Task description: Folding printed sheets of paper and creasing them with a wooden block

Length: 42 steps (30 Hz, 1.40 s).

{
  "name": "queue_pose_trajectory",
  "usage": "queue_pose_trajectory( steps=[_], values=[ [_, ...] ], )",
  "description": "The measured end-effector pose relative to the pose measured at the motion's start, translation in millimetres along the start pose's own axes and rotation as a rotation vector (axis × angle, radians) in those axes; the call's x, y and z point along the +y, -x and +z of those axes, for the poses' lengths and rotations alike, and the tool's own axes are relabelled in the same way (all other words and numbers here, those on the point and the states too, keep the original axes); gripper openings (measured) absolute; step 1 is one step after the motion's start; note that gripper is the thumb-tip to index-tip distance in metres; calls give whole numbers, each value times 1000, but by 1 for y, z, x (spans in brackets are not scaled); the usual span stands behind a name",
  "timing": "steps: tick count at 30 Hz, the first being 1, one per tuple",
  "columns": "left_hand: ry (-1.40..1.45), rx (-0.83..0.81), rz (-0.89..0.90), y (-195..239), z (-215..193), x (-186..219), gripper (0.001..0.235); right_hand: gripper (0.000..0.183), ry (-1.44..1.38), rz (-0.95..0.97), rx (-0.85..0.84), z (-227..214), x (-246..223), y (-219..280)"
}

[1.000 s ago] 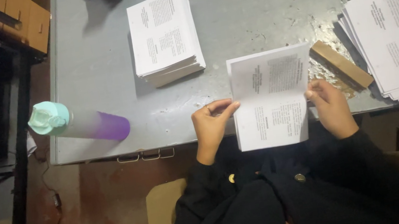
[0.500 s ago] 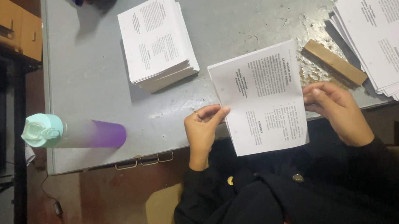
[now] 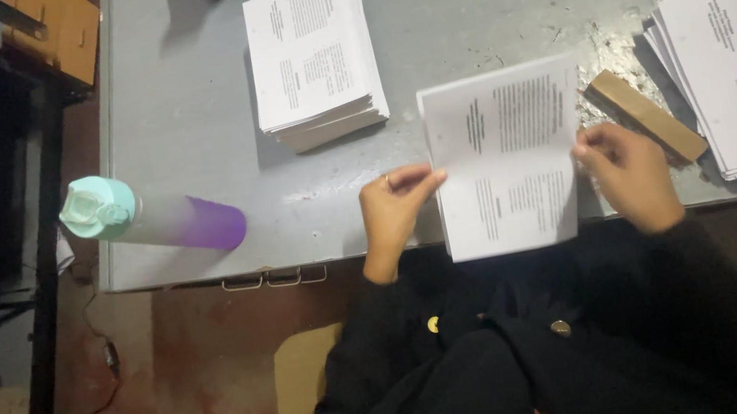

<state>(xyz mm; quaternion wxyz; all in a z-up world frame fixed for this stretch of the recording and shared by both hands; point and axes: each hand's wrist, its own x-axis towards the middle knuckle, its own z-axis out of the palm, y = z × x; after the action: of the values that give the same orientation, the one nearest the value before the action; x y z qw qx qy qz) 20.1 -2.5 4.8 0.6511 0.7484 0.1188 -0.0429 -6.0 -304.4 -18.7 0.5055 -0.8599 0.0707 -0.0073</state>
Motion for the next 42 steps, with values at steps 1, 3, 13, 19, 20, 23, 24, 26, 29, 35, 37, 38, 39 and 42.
queue_pose_trajectory(
  steps=[1, 3, 13, 19, 20, 23, 24, 26, 29, 35, 37, 38, 39, 42],
  values=[
    [-95, -4, 23, -9, 1, -1, 37, 20, 140, -34, 41, 4, 7, -12],
    [-25, 1, 21, -40, 9, -25, 38, 14, 197, -139, 89, 23, 60, -47],
    [28, 45, -137, -82, 16, -40, 35, 10, 390, -234, 251, 68, 88, -75],
    [-45, 34, -114, -83, 15, -38, 37, 10, 363, -237, 247, 66, 83, -72],
    [-46, 35, -112, -83, 14, -38, 37, 10, 361, -238, 248, 66, 82, -73],
    [-66, 33, -127, -82, 15, -37, 36, 10, 371, -221, 246, 66, 79, -70],
    [-97, 41, -116, -81, 16, -36, 35, 10, 369, -215, 245, 66, 78, -69],
    [-130, 43, -105, -84, 17, -37, 33, 10, 367, -204, 248, 67, 77, -69],
    [-162, 58, -101, -86, 19, -45, 33, 10, 371, -203, 249, 67, 75, -69],
    [-659, 304, 237, -45, 53, -34, 41, 9, 406, -173, 271, 69, 69, -68],
    [-712, 471, 483, -19, 70, -23, 63, 10, 401, -176, 296, 71, 72, -68],
    [-713, 462, 486, -27, 74, -43, 63, 10, 401, -168, 301, 73, 73, -70],
    [-786, 352, 809, -33, 78, -63, 57, 10, 395, -188, 325, 75, 74, -70],
    [-804, -81, 1097, -33, 79, -73, 49, 10, 406, -229, 374, 79, 81, -69]
  ],
)
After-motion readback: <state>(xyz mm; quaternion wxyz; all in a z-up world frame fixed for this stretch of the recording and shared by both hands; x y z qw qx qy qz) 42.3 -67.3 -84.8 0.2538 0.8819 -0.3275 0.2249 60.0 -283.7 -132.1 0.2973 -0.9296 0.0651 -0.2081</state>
